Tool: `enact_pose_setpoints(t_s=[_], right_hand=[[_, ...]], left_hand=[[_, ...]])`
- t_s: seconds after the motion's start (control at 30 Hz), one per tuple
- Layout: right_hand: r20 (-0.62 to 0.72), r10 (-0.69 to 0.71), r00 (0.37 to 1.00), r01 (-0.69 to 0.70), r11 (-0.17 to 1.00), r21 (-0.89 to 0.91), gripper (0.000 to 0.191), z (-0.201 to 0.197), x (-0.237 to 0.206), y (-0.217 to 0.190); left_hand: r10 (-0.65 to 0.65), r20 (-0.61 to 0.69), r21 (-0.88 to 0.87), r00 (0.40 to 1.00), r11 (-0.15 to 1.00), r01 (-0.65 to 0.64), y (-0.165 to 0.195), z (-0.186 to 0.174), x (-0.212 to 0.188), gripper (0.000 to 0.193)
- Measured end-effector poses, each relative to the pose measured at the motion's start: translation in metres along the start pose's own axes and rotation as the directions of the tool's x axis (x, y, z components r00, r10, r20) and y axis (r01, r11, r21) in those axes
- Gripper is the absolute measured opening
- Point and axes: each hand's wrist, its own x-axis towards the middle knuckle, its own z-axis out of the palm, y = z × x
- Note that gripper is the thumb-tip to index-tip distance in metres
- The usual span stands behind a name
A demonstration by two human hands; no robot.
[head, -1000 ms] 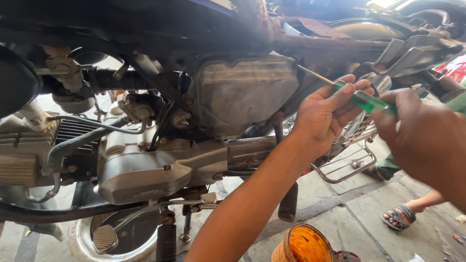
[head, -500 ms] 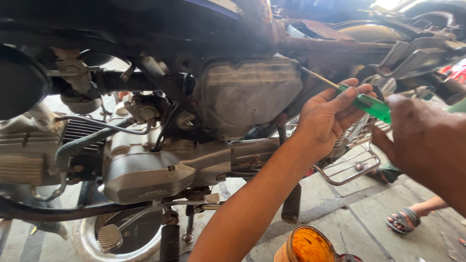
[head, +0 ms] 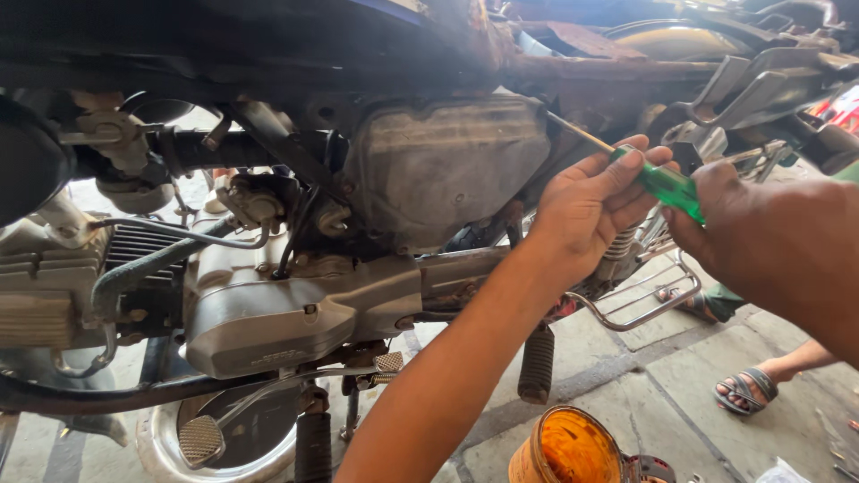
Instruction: The person cleans the underside of a motorcycle engine cover with a cloth, then uses a screwdriver to tighten several screws on the cover. The person works on the motorcycle while it is on a stand.
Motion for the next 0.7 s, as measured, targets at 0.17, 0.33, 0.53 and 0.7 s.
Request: enact_pose_setpoints(t_s=[0.17, 0.33, 0.53, 0.7], right_hand=[[-0.114, 0.102, 0.988, -0.024, 0.838, 0.545, 0.034, 0.005, 0.008, 0.004], [-0.048, 0.142, 0.989, -0.136, 0.985, 0.108, 0.041, -0.018, -0.007, -0.007], [0.283, 0.088, 0.955, -0.184, 0.924, 0.334, 0.041, -0.007, 0.004, -0.002], [0.326, 0.056, 0.944, -0.291, 0.610, 0.737, 0.042, 0.007, -0.002, -0.002]], left_hand=[[0.019, -0.002, -0.010, 1.000, 1.000, -0.019, -0.001, 0.002, 0.000, 0.040], [0.025, -0.044, 0.023, 0.999, 0.999, -0.024, -0.001, 0.004, 0.001, 0.041], [0.034, 0.001, 0.035, 0.999, 0.999, -0.034, 0.006, 0.003, 0.000, 0.046], [0.044, -0.075, 0.063, 0.996, 0.997, -0.039, 0.004, 0.006, 0.001, 0.045]])
